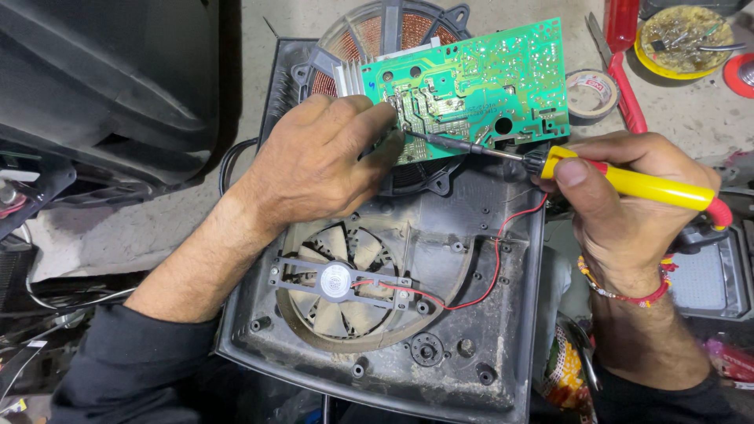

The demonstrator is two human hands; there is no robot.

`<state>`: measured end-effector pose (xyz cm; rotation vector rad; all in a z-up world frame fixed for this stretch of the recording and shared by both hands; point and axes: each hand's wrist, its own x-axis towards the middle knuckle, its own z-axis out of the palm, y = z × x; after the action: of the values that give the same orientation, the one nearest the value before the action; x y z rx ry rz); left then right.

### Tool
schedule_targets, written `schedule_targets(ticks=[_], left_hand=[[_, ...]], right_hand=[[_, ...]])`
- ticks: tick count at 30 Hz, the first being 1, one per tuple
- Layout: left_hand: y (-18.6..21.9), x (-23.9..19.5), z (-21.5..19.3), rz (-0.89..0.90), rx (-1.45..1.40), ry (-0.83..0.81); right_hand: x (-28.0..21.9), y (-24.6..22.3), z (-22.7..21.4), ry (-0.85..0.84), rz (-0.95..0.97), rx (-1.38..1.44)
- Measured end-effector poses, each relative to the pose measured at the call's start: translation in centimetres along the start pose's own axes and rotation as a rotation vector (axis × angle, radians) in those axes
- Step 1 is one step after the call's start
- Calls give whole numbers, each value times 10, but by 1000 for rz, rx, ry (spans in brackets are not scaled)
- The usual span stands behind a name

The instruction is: The person solders components on a green circuit board using a soldering iron and solder wire, then reassembles the board with a heatsink and a circular copper coil assembly inside a black plastic housing.

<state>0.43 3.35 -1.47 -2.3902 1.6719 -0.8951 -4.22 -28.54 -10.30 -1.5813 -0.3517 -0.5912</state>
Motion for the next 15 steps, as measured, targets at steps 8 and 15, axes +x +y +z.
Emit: schedule_targets(ticks=[8,15], left_hand=[[-1,-2,0,22,19,10],[-1,-6,1,26,7,37]], right_hand=[[-2,4,2,32,12,26],[-1,3,5,34,63,139]])
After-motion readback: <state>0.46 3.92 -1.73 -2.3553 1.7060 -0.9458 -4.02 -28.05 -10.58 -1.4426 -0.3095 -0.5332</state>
